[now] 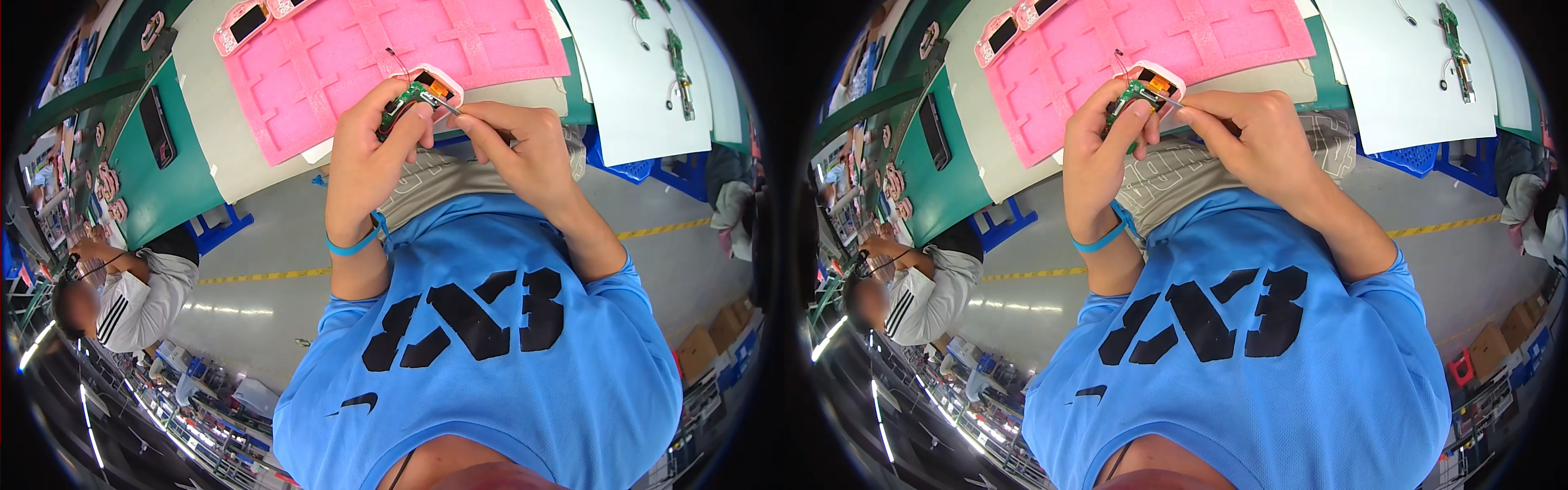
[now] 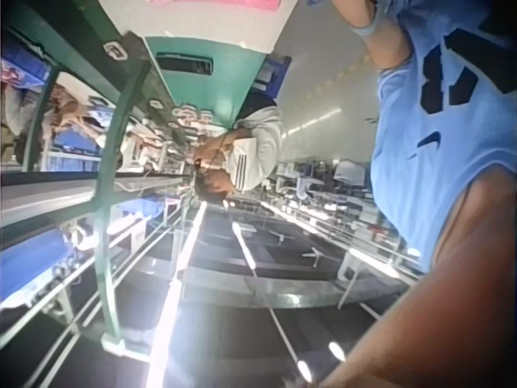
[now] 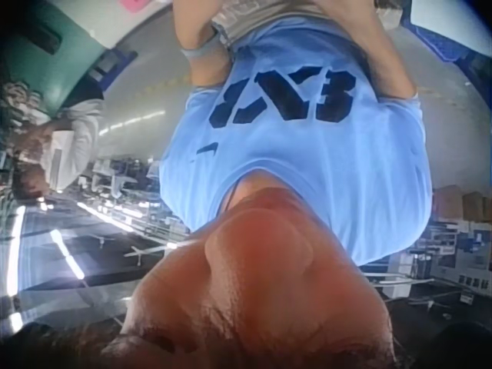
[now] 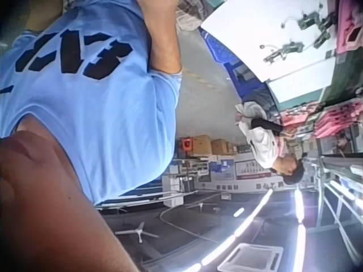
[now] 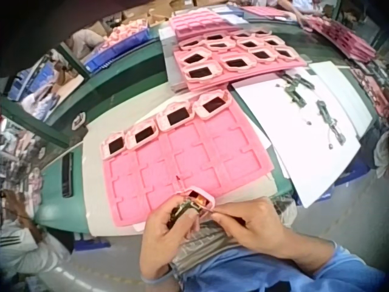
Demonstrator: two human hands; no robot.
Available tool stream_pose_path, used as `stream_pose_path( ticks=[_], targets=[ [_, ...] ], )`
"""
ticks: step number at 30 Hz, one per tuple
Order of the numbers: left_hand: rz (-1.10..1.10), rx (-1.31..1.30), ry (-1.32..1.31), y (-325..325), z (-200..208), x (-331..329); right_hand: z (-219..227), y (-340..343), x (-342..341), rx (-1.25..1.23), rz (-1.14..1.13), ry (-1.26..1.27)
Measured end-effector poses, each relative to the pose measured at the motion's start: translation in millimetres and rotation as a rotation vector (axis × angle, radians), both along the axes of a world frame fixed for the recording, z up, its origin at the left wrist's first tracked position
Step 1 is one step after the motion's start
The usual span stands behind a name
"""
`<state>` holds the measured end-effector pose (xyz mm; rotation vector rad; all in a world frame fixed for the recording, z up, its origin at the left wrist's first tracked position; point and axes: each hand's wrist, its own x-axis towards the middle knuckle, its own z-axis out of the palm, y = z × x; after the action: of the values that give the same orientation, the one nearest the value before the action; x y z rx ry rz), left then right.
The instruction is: Assembling small electronic components and placing them into a tray at a manufacturing station.
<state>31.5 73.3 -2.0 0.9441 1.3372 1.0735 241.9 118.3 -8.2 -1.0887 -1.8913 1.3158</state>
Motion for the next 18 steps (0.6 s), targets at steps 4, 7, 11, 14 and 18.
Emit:
stream_pose_path(
  ticks=[4, 7, 11, 14, 18],
  targets=[
    [0.019, 0.008, 0.077, 3, 6, 7, 2, 0, 3, -0.043, 0.028, 0.005],
    [0.041, 0.033, 0.165, 13, 16, 13, 7, 5, 6, -0.062, 0.048, 0.007],
    [-0.107, 0.056, 0.274, 45, 32, 18, 20, 23, 18, -0.339, -0.011, 0.064],
    [-0.146, -0.055, 0.203, 58, 37, 13, 27, 36, 40, -0.125, -0.028, -0.056],
    [-0.227, -0.157, 0.134, 74, 37, 9, 42, 45, 31, 0.181, 0.163, -0.197]
  ],
)
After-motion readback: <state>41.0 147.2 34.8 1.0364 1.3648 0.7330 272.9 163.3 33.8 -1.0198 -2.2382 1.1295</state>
